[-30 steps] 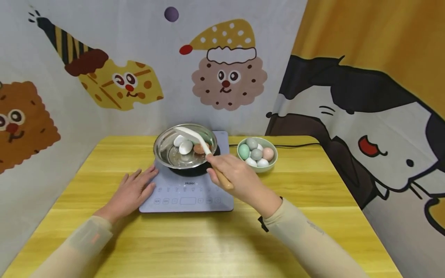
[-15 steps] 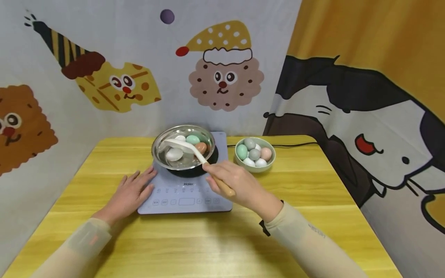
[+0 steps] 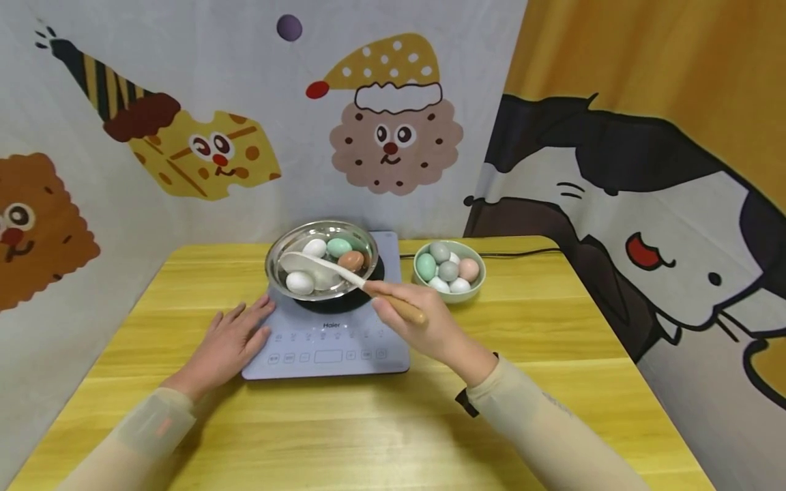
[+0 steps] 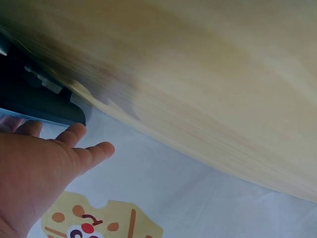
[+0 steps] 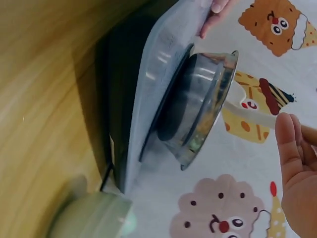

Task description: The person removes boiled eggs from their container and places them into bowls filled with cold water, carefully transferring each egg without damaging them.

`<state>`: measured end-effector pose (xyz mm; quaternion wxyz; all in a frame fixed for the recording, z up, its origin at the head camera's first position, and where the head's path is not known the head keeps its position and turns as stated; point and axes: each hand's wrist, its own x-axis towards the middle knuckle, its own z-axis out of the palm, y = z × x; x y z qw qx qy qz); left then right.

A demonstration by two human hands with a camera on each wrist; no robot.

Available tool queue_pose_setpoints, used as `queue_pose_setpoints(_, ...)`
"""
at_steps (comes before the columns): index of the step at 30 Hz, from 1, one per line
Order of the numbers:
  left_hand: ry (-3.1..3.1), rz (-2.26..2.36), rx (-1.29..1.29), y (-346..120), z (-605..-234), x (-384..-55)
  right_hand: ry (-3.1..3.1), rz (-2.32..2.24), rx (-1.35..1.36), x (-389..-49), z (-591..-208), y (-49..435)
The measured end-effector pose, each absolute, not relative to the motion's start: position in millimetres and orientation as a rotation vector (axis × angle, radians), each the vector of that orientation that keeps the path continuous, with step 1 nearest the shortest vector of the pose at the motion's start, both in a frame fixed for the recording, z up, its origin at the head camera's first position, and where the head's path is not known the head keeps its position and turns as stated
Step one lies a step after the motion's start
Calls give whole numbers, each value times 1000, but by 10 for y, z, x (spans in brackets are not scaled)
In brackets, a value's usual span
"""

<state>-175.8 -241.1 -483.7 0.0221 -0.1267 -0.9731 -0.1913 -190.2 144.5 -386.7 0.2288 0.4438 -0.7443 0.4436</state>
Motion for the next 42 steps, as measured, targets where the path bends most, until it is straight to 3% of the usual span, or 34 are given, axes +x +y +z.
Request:
queue_pose_setpoints(3,-3018,-592,-387,-2411,-4838,-1757,-2153,1681,1014,-1897,-3865,1450)
queue_pose_setpoints(7,-3025,-590,-380,-2411,-4837,-1757,-2133,2251,524,-1939,-3833,1424)
queue_pose_setpoints(13,-3021,-590,-378,-2412,-4847,-1761,-2024,2546,90,-2007,-3776,1400)
queue_pose_setpoints(26,-3029,-589,-388,-2396,-4818,-1765,-1739,2735,-10,-1991,-3584,1718)
queue_pose_setpoints(34,-3018,-606,-408,-2390,-4778,-1757,-1605,2701,-61,-1781,-3460,2394)
queue_pose_setpoints(42,-3022,-624,-408,-2403,-4782,-1761,-1336,2521,-340,-1559,-3552,3015)
